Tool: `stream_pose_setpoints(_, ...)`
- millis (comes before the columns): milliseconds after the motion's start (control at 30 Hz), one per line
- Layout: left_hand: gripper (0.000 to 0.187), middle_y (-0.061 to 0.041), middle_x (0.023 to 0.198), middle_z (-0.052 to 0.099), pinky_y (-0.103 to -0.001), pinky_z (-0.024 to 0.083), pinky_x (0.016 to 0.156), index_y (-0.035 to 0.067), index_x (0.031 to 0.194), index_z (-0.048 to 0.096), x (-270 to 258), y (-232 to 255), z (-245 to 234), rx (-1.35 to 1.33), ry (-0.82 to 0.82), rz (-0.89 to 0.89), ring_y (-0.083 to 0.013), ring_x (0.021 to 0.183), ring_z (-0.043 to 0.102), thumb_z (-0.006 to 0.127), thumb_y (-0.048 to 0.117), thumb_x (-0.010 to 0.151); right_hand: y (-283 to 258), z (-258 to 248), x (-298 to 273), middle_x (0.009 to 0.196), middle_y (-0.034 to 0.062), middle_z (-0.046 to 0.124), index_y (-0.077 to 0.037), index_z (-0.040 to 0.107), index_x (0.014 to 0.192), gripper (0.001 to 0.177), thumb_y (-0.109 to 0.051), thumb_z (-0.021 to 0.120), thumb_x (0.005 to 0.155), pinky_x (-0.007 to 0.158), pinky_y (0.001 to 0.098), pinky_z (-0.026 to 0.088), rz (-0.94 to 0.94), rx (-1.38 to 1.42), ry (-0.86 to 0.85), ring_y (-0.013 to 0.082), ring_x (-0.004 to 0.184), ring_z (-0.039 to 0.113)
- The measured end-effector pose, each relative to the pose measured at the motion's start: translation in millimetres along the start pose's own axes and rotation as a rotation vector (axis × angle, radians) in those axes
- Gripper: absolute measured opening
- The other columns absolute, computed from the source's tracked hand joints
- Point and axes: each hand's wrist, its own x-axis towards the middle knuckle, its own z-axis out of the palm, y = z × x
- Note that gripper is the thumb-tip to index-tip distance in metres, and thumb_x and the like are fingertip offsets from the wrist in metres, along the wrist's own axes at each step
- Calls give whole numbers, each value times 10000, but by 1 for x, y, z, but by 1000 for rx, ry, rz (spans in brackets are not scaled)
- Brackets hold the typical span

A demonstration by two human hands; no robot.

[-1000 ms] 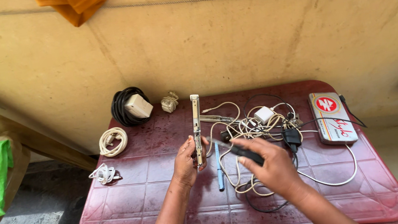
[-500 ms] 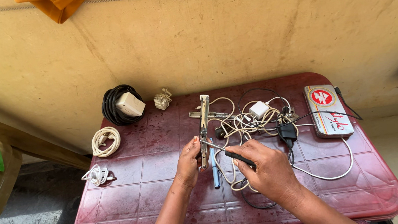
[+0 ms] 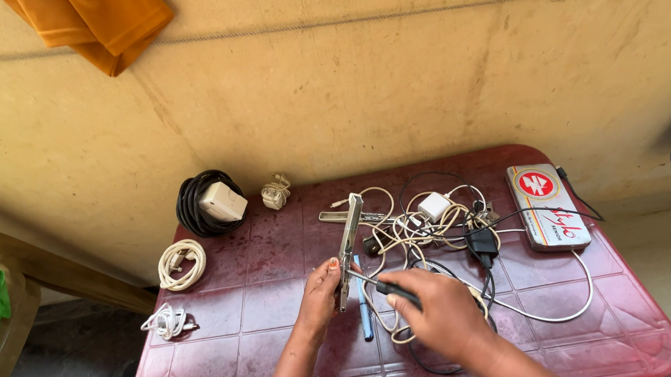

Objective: The person coils a white cable and places it on a red table. They then pick up a metal door latch and repeatedly scrape it with a screwdriver, moving the latch between hands and setting it down. The workspace contains various cables, adapters, and a small metal box.

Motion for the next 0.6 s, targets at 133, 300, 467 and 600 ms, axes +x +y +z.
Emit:
stream_pose_setpoints(133, 465, 87, 560, 398, -213, 230, 414, 59, 1095, 735, -12, 30, 4, -1, -12, -82, -27, 446, 288, 433, 412, 1083, 46, 9, 15, 847, 103, 810, -82, 736, 1227, 327, -161, 642, 924, 384, 237, 404, 657, 752, -257, 97, 415, 490)
stream_pose_setpoints(300, 502, 24, 630, 564, -217, 405, 430, 159, 1319, 636, -20, 66, 0, -108, -21, -117, -57, 482, 470, 348, 456, 1033, 63, 5, 16, 818, 105, 745, -13, 685, 1262, 339, -168, 601, 973, 331, 180, 256, 855, 1136, -239, 34, 386, 419)
stream_pose_setpoints(467, 453, -24, 865, 689, -227, 452, 482, 86, 1404, 589, -18, 63, -11, -147, -63, -10, -75, 603, 553, 615, 180, 962, 53, 0, 22, 808, 98, 741, -22, 678, 1272, 361, -183, 611, 956, 327, 188, 251, 771, 1081, -211, 40, 380, 420)
stream_pose_setpoints(600, 430, -38, 853, 695, -252, 499, 500, 35, 1392, 607, -13, 48, -11, -285, -58, 10, -85, 620, 588, 578, 207, 999, 37, 3, 20, 805, 83, 750, -39, 703, 1248, 354, -184, 642, 931, 340, 183, 265, 670, 927, -155, 35, 385, 414)
